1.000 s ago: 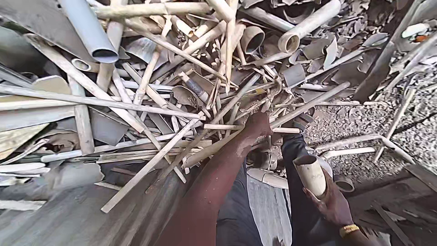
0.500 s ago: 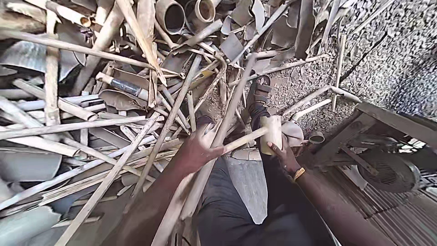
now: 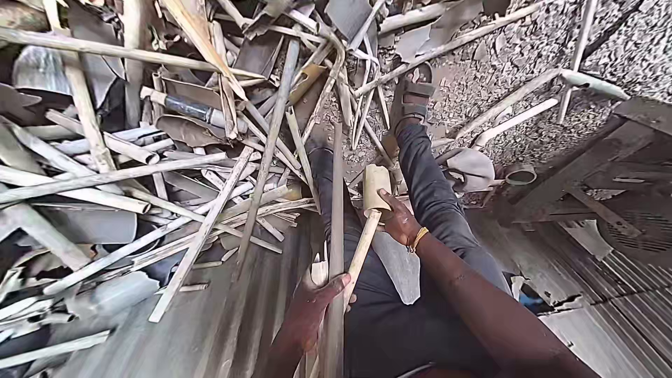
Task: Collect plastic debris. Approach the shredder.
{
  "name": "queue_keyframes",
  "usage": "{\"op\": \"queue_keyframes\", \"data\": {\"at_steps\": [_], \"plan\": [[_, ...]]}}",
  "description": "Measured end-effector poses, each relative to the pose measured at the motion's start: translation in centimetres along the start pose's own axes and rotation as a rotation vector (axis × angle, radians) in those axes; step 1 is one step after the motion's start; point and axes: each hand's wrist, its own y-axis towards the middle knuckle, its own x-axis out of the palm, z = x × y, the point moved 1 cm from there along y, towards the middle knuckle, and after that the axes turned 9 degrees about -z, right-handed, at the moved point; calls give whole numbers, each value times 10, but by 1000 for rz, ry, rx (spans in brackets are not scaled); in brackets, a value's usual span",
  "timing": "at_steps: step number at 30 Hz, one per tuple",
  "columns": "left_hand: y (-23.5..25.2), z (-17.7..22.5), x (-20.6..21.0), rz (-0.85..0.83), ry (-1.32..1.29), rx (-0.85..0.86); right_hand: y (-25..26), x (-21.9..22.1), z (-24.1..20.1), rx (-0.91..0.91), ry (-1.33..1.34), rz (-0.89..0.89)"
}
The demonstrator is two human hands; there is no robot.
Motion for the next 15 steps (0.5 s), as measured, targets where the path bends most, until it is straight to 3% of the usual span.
{"op": "queue_keyframes", "data": {"at_steps": [3,9,15], "plan": [[26,-2,-3,-24,-7,-36,6,-7,3,16,4,21],[98,44,16,-85,-69,-20,-6,0,-1,30,54,80],[104,42,35,-163,-60,-39,-7,10,1,-38,181,205]]}}
